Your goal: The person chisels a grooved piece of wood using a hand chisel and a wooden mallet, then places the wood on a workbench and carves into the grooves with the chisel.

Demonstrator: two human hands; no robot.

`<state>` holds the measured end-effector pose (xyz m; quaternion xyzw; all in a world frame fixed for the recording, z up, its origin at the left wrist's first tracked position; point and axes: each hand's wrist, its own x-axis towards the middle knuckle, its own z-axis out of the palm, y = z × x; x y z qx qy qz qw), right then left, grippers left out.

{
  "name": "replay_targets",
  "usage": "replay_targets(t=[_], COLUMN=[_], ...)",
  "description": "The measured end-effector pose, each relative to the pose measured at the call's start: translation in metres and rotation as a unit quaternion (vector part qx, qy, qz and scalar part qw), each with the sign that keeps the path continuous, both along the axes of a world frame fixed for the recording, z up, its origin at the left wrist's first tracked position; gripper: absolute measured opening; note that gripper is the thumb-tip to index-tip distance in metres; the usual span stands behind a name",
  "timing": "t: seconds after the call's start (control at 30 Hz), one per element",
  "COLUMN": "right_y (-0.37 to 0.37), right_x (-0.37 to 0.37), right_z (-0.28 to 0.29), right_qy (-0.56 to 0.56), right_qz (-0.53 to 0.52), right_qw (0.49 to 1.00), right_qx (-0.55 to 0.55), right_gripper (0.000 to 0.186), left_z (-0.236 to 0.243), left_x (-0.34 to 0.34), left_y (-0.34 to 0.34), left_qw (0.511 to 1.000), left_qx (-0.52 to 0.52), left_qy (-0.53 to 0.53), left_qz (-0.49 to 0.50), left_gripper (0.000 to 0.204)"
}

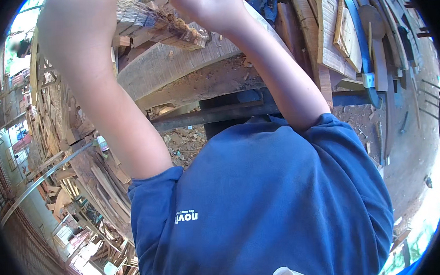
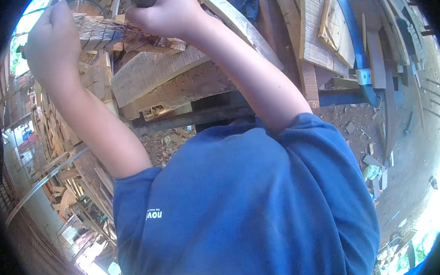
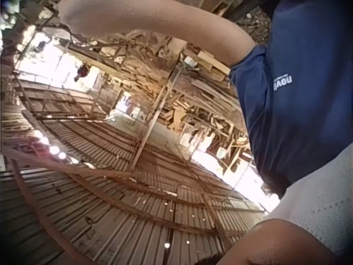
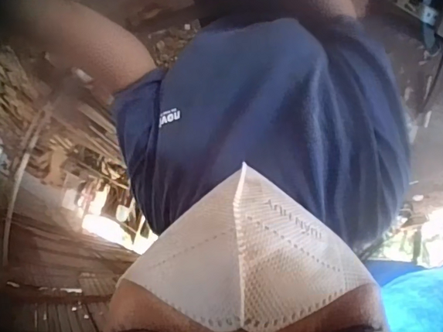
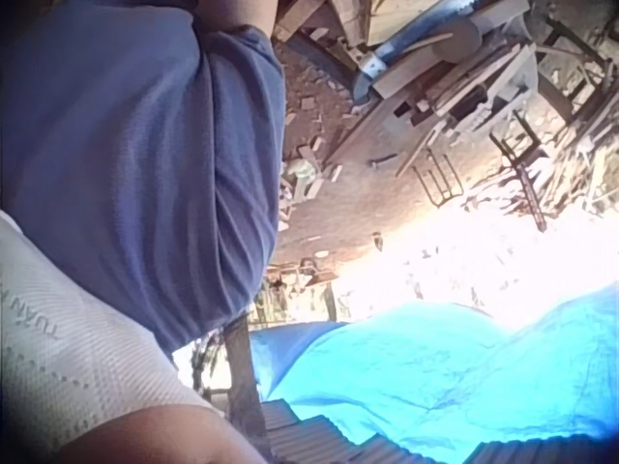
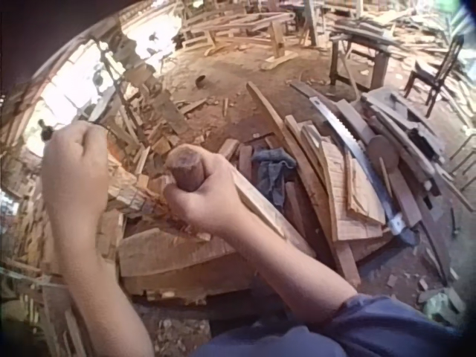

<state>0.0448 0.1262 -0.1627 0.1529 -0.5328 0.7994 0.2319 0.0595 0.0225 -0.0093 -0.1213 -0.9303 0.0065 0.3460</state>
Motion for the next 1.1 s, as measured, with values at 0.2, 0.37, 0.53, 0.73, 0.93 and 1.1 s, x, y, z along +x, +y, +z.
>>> replay_targets(t=[0.2,0.37,0.53,0.73,0.93,1.1], right_y=[0.005,0.017,0.002,-0.017,-0.017,-0.013], right_x=[0.001,0.028,0.052,0.044,0.039,0.051], right_z=[-0.012,-0.030,-0.012,0.001,-0.002,0.012], right_qy=[-0.049,-0.010,-0.051,0.026,0.018,-0.031], right_qz=[-0.015,-0.176,-0.132,-0.148,-0.133,-0.120], right_qw=[0.996,0.984,0.989,0.987,0.991,0.991], right_qx=[-0.076,-0.013,-0.032,-0.052,-0.025,-0.048], right_gripper=[0.016,0.013,0.018,0.021,0.021,0.018], left_z=[0.000,-0.006,0.018,0.005,0.015,0.012], left_x=[0.020,0.019,0.031,0.020,0.010,0.002], left_y=[-0.010,-0.014,-0.020,-0.012,-0.005,-0.003], left_qw=[0.997,0.998,0.995,0.998,0.990,0.990], left_qx=[-0.031,0.029,0.061,0.028,0.004,0.018], left_qy=[0.064,0.056,-0.043,0.010,-0.107,-0.092], left_qz=[0.010,0.028,0.066,0.056,0.087,0.108], left_gripper=[0.036,0.039,0.042,0.046,0.051,0.051])
